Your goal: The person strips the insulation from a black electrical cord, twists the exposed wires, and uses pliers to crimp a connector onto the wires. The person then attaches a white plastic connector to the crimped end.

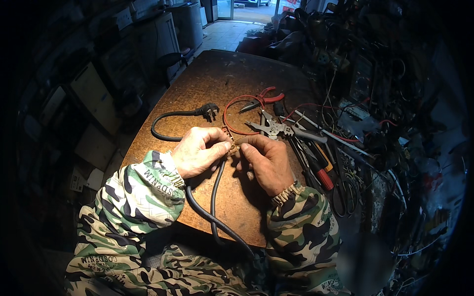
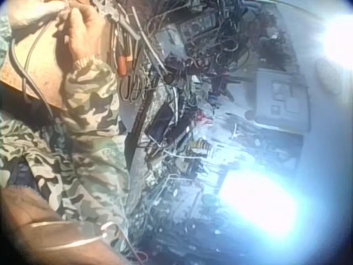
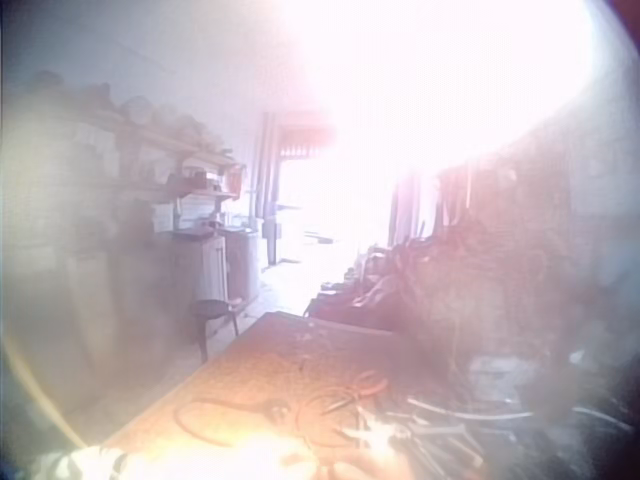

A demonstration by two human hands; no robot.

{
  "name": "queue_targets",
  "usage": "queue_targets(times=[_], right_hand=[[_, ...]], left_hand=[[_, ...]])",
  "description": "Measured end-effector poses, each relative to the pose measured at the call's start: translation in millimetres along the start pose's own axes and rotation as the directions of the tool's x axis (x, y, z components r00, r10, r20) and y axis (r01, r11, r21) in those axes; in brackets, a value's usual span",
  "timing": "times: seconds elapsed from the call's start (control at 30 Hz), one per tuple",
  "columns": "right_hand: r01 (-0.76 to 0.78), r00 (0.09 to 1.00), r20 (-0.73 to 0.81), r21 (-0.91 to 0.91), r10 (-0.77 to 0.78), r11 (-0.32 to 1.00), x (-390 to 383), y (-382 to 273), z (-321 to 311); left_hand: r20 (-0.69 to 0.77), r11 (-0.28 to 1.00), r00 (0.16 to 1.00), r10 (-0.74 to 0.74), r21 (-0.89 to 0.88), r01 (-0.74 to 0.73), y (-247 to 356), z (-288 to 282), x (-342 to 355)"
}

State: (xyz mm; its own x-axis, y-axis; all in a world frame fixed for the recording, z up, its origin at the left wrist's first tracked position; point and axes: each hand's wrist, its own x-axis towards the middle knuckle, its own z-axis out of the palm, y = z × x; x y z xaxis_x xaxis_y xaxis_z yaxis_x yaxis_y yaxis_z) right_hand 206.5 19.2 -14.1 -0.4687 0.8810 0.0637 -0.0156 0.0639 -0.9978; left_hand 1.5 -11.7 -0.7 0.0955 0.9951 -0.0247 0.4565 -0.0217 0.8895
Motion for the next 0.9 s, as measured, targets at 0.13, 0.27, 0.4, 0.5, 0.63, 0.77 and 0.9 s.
queue_targets(times=[0.13,0.27,0.4,0.5,0.63,0.77,0.9], right_hand=[[-0.008,1.0,-0.007,-0.132,0.007,0.991,-3,-4,-2],[0.381,0.863,-0.009,-0.645,-0.505,0.663,-4,3,3],[0.42,0.84,0.027,-0.664,-0.542,0.619,-5,-1,6],[0.421,0.846,0.056,-0.68,-0.53,0.6,-7,1,5],[0.5,0.794,0.14,-0.703,-0.592,0.505,-4,5,3],[0.441,0.848,0.112,-0.693,-0.519,0.571,-6,4,1],[0.24,0.96,-0.021,-0.449,-0.279,0.86,-4,0,-2]], left_hand=[[-0.001,0.998,0.999,0.05,0.035,-0.05,1,-1,1],[-0.046,0.975,0.979,0.199,0.111,-0.193,-5,0,0],[-0.024,0.982,0.986,0.164,0.099,-0.161,-1,0,0],[-0.012,0.983,0.987,0.16,0.093,-0.158,1,2,0],[0.013,0.973,0.984,0.178,0.147,-0.178,6,1,-2],[0.038,0.978,0.979,0.199,0.059,-0.201,6,3,-1],[-0.032,0.838,0.858,0.513,0.238,-0.492,-5,5,1]])
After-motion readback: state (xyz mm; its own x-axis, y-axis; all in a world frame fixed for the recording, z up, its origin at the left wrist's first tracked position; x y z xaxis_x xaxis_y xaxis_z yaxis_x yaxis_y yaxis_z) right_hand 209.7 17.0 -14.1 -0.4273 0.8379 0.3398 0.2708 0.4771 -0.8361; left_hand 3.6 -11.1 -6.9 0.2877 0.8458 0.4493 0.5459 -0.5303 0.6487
